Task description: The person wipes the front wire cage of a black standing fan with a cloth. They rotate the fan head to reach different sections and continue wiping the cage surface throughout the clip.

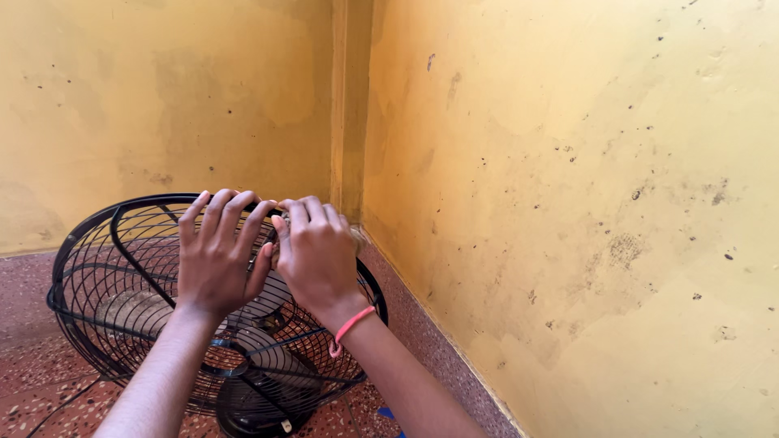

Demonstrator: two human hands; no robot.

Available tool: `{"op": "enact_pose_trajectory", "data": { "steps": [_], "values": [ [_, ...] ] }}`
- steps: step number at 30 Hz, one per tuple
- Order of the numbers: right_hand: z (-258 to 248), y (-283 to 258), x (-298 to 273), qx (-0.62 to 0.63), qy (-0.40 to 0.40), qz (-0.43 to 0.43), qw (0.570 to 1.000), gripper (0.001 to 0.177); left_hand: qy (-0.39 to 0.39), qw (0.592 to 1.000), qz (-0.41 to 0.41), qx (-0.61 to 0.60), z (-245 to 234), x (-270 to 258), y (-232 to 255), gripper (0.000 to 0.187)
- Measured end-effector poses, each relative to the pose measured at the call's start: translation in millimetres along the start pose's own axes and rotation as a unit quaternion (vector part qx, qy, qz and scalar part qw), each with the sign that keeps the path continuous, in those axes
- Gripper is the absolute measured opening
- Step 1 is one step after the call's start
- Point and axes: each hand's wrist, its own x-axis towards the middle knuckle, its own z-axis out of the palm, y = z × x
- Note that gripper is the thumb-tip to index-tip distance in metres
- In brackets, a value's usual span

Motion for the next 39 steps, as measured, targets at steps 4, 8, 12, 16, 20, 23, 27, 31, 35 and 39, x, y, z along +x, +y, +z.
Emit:
{"op": "enact_pose_trajectory", "data": {
  "steps": [4,8,12,16,20,23,27,31,35,39],
  "values": [
    [-8,7,-2,0.045,-0.03,0.042,0.998,0.027,0.004,1.0,-0.003,-0.017,-4,1,3,0.051],
    [-22,18,-23,0.071,-0.018,0.098,0.993,0.027,0.008,1.0,-0.004,-0.024,-6,2,4,0.051],
    [-18,25,-41,0.044,0.048,0.072,0.995,0.025,0.003,1.0,-0.005,-0.026,-6,1,3,0.051],
    [8,42,-54,0.072,0.041,0.167,0.983,0.029,0.007,1.0,0.001,-0.027,-5,0,2,0.05],
    [4,62,-93,0.125,0.017,0.326,0.937,0.035,0.009,1.0,0.003,-0.027,-2,-1,2,0.049],
    [0,68,-106,0.113,0.05,0.275,0.953,0.037,0.009,0.999,0.009,-0.031,-2,-2,0,0.049],
    [-3,66,-104,0.166,0.019,0.342,0.925,0.038,0.006,0.999,0.011,-0.029,0,-2,-2,0.048],
    [-22,75,-102,0.274,-0.018,0.43,0.86,0.038,0.008,0.999,0.019,-0.027,0,-3,-4,0.049],
    [-29,78,-107,0.278,0.009,0.347,0.895,0.039,0.005,0.999,0.018,-0.035,-1,-4,-4,0.049],
    [-30,65,-111,0.174,0.026,0.264,0.948,0.034,0.004,0.999,0.019,-0.043,-2,-4,-5,0.05]
  ]
}}
